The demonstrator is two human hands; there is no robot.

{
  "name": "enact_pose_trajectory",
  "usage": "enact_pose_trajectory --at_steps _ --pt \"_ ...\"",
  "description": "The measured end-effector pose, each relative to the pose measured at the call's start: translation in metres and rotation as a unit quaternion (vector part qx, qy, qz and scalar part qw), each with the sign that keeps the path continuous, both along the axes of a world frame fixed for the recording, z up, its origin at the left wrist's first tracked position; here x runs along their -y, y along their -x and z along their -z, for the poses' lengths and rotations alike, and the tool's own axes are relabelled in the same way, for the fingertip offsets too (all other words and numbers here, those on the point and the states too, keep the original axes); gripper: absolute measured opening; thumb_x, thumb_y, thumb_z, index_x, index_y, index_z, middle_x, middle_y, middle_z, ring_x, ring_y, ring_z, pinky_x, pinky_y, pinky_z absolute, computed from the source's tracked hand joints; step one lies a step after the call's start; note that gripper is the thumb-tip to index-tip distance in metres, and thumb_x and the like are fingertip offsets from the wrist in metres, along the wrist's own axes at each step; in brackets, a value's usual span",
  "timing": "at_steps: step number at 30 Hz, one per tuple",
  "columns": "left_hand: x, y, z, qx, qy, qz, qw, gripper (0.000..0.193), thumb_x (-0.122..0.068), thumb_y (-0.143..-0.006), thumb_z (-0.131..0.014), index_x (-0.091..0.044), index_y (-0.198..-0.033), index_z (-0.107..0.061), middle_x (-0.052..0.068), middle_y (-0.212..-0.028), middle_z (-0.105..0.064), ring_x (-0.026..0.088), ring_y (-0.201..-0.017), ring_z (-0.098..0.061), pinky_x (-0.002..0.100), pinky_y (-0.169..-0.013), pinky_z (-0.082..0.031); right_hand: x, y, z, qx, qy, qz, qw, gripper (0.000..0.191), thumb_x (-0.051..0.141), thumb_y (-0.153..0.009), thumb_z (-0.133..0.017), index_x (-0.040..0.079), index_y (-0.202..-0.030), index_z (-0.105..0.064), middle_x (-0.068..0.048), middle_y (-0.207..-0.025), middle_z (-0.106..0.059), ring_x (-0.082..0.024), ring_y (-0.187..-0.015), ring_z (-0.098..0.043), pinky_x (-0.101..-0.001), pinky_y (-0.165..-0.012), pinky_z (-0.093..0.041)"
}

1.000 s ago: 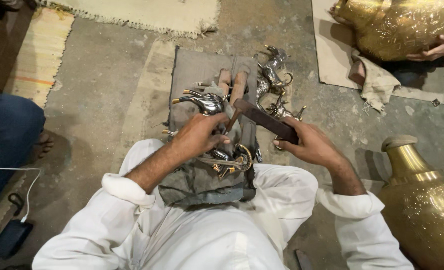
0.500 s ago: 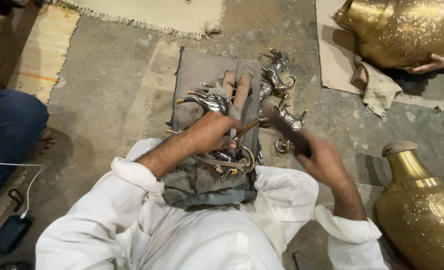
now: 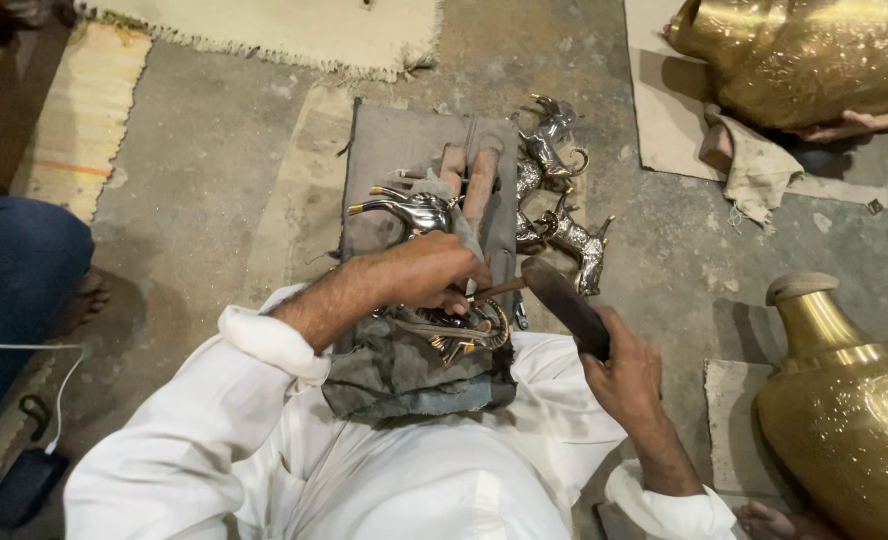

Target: The person sits on the floor holding silver metal animal figurines and engraves decorative patterns into them with a small hand tool, rotating each figurine to reach different surfaces. They then use a file and a brush on the engraved pieces, working on one figurine at a time.

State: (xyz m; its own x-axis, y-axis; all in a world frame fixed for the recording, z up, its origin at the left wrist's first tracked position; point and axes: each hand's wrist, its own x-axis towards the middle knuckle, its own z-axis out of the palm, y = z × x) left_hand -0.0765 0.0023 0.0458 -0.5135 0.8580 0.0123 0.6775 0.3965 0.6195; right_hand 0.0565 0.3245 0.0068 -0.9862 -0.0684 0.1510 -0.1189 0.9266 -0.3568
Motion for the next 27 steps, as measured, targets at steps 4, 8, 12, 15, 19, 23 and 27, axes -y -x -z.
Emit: enact_pose_trajectory --at_steps 4,8,12,15,19,23,27 --pt "0.010 -0.007 -0.006 0.022 -0.073 -0.030 0.997 0.043 -0.020 -0.075 -0.086 -0.010 -0.115 -0.071 0.012 -0.091 -0.076 0.033 -0.091 -0.073 0.046 -0.076 -0.054 0.003 0.000 0.010 -0.026 0.388 0.067 0.919 0.032 0.008 -0.095 -0.074 0.001 -0.124 -0.060 -0.002 -0.087 -0.063 -0.009 -0.071 -0.058 -0.0254 -0.063 -0.048" --pt "0.019 -0.012 -0.013 0.053 -0.068 -0.092 0.992 0.039 -0.025 -0.081 -0.083 -0.009 -0.113 -0.068 0.012 -0.085 -0.076 0.032 -0.082 -0.075 0.046 -0.073 -0.054 0.006 0.012 0.004 -0.026 0.433 0.045 0.900 0.034 0.011 -0.096 -0.071 0.001 -0.126 -0.058 -0.001 -0.085 -0.063 -0.008 -0.069 -0.063 -0.0243 -0.062 -0.055" --pt "0.019 -0.017 -0.016 0.046 -0.069 -0.105 0.991 0.036 -0.026 -0.083 -0.081 -0.009 -0.113 -0.068 0.013 -0.077 -0.074 0.032 -0.076 -0.075 0.046 -0.069 -0.054 0.017 0.024 -0.015 -0.004 0.348 0.063 0.935 0.035 0.012 -0.096 -0.074 0.001 -0.125 -0.058 -0.007 -0.082 -0.066 -0.015 -0.066 -0.061 -0.0297 -0.054 -0.048" --pt "0.019 -0.021 -0.015 0.024 -0.074 -0.115 0.990 0.035 -0.025 -0.081 -0.082 -0.011 -0.111 -0.070 0.014 -0.077 -0.074 0.034 -0.076 -0.073 0.047 -0.068 -0.053 0.016 0.038 -0.044 -0.063 -0.016 -0.072 0.995 0.056 0.009 -0.077 -0.078 0.008 -0.132 -0.064 -0.016 -0.091 -0.075 -0.029 -0.075 -0.073 -0.0406 -0.067 -0.056" --pt "0.023 -0.028 -0.007 0.010 -0.097 -0.149 0.984 0.034 -0.025 -0.083 -0.082 -0.008 -0.108 -0.066 0.015 -0.077 -0.074 0.037 -0.079 -0.073 0.048 -0.068 -0.053 0.019 0.061 -0.075 0.019 0.015 -0.070 0.997 0.054 0.012 -0.083 -0.078 0.012 -0.134 -0.061 -0.017 -0.089 -0.074 -0.031 -0.078 -0.075 -0.0432 -0.072 -0.057" --pt "0.026 -0.038 0.002 -0.023 -0.182 -0.170 0.968 0.030 -0.020 -0.083 -0.081 -0.007 -0.105 -0.065 0.015 -0.081 -0.075 0.037 -0.079 -0.073 0.047 -0.066 -0.054 0.025 0.077 -0.088 0.004 -0.021 -0.074 0.997 0.050 0.012 -0.083 -0.080 0.009 -0.130 -0.061 -0.018 -0.090 -0.073 -0.033 -0.077 -0.073 -0.0445 -0.070 -0.056" --pt "0.026 -0.044 0.008 0.000 -0.178 -0.217 0.960 0.031 -0.020 -0.089 -0.079 -0.004 -0.109 -0.061 0.016 -0.077 -0.073 0.039 -0.077 -0.072 0.048 -0.063 -0.053 0.032 0.089 -0.095 0.024 0.220 -0.021 0.975 0.041 0.019 -0.094 -0.078 0.005 -0.127 -0.058 -0.017 -0.094 -0.070 -0.038 -0.080 -0.066 -0.0455 -0.064 -0.053"
